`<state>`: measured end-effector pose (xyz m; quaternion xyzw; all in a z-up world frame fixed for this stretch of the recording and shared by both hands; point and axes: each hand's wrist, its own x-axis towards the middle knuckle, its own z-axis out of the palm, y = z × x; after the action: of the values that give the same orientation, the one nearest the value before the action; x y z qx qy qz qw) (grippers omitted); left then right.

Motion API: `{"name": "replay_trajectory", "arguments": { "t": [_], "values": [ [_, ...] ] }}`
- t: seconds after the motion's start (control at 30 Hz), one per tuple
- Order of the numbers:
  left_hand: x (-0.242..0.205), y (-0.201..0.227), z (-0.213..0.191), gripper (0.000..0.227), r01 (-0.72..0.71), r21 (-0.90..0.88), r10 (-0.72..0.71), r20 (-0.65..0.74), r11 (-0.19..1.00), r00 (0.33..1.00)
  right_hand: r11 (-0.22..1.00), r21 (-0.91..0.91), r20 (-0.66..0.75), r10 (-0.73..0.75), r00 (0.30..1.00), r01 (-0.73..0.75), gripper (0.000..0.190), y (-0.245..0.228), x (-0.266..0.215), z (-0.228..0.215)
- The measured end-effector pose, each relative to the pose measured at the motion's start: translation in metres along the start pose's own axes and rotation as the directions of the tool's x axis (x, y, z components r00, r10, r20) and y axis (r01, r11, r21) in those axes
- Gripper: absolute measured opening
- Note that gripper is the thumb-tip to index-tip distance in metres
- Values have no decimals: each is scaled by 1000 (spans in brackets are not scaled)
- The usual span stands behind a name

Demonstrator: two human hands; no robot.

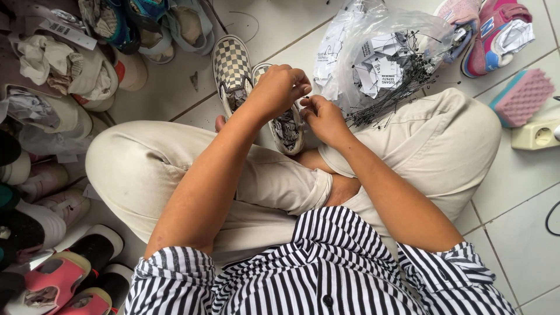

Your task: The person sits on the floor and attaches price tags to several pairs of shoes using black zip ties. They handle black sandals, checkered slip-on shoes, and white sneakers, securing tags to each pair before placing them back on the floor.

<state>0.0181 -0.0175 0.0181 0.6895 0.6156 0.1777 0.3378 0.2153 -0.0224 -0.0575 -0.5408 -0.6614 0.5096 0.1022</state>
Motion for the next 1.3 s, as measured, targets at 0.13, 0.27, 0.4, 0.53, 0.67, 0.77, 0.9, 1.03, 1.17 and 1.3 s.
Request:
{"name": "replay_trajectory", "arguments": {
  "t": [0.13,0.27,0.4,0.53,0.67,0.77,0.9,1.03,1.17,1.3],
  "values": [
    [-8,15,-14,14,-11,17,11,50,1000,999,997,-76,24,24,999,-22,34,-24,-9,-6],
    [-1,-3,3,10,-32,113,28,33,993,999,994,-102,51,42,998,-37,26,-17,-12,-7],
    [0,-13,4,8,-19,156,16,21,988,1000,993,-119,-4,-14,1000,13,28,-23,-14,-9],
    [-1,-29,11,6,3,251,-5,9,968,1000,950,-277,-206,-204,957,143,31,-38,-24,-16],
    [-13,-26,-11,5,22,261,-28,19,965,999,722,-637,-175,-478,861,271,25,-18,-29,-7],
    [-33,-33,-36,11,123,254,-118,-35,959,992,604,-728,-50,-518,854,324,16,-21,-40,-5],
    [-62,-72,-44,33,390,434,-304,-255,812,918,657,-680,-198,-591,782,324,29,-40,-53,-13],
    [-68,-61,-37,54,587,363,-619,-35,724,785,786,-590,-264,-405,875,186,14,-27,-54,-13],
    [-68,-41,-31,44,558,415,-591,-59,719,805,885,-466,-20,23,1000,-29,45,-83,-80,-23],
    [-57,-96,-2,44,544,322,-533,-129,775,836,908,-419,113,84,990,-29,73,-90,-82,-20]
  ]
}}
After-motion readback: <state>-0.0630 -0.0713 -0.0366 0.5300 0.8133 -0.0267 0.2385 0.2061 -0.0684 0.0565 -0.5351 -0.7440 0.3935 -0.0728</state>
